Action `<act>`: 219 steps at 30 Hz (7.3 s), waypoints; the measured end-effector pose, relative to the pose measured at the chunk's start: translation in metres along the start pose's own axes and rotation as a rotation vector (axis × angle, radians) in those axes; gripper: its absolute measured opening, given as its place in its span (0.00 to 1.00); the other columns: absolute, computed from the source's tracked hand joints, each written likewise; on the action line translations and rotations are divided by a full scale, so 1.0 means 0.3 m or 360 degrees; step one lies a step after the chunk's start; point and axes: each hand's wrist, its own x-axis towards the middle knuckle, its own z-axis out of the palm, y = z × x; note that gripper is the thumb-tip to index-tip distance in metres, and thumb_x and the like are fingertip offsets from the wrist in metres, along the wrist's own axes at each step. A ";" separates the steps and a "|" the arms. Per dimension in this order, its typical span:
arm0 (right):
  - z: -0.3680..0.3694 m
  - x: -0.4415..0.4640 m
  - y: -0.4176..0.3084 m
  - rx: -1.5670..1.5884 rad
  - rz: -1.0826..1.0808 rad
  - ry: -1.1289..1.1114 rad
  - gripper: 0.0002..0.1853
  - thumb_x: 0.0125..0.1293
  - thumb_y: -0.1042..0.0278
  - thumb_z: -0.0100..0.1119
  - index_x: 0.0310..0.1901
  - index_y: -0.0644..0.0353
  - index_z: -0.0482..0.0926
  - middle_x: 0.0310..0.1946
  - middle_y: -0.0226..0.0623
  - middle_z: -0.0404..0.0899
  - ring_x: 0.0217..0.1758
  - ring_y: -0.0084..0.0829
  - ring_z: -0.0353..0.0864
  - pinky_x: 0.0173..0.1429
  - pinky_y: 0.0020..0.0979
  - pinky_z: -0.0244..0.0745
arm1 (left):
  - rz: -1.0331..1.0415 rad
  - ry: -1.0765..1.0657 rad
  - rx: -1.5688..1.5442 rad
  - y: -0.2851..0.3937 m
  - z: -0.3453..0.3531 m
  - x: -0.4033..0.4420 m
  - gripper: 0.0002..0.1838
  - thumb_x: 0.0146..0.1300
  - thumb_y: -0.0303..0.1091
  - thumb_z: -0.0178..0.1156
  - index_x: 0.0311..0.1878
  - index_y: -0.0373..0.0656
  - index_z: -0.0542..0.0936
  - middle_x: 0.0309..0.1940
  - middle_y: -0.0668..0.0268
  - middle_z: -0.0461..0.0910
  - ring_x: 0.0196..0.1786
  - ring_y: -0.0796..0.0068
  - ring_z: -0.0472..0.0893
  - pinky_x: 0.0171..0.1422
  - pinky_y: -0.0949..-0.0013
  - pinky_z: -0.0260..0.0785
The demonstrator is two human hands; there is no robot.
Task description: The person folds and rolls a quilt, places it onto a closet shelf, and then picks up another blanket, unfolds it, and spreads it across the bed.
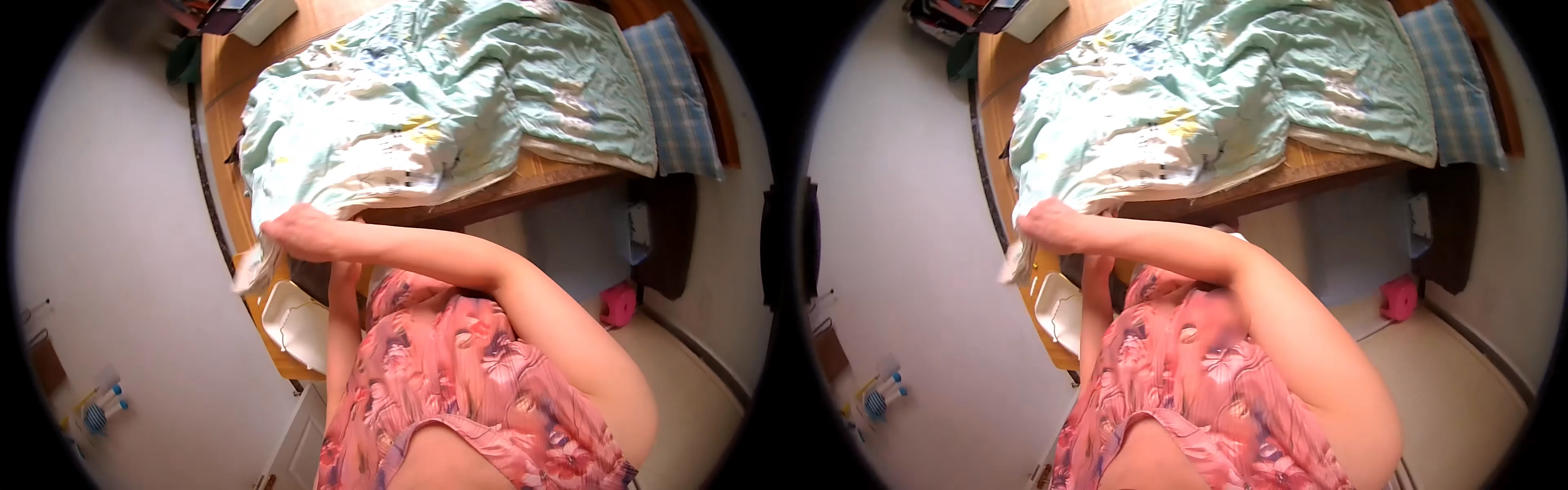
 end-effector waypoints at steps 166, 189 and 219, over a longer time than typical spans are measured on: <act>-0.127 -1.375 0.635 0.1814 0.2488 0.1001 0.15 0.65 0.70 0.53 0.52 0.61 0.72 0.38 0.32 0.80 0.35 0.18 0.77 0.37 0.18 0.73 | -0.1220 0.0299 -0.0857 -0.982 0.375 0.375 0.13 0.59 0.35 0.59 0.44 0.40 0.74 0.44 0.62 0.75 0.52 0.62 0.74 0.58 0.58 0.67; -0.146 -1.212 1.251 0.1882 0.3187 0.2114 0.28 0.51 0.54 0.70 0.50 0.58 0.71 0.43 0.32 0.72 0.46 0.29 0.73 0.48 0.35 0.71 | -0.0637 0.1218 -0.1106 -0.842 0.288 0.453 0.20 0.47 0.30 0.71 0.43 0.46 0.75 0.33 0.69 0.76 0.31 0.77 0.73 0.29 0.73 0.62; -0.555 -1.748 1.341 0.2068 0.2090 0.2909 0.31 0.57 0.46 0.61 0.56 0.57 0.68 0.57 0.32 0.68 0.60 0.30 0.65 0.61 0.34 0.60 | -0.1430 0.0183 -0.1038 -1.024 1.252 -0.111 0.40 0.45 0.48 0.72 0.61 0.48 0.65 0.62 0.71 0.64 0.65 0.70 0.61 0.72 0.60 0.43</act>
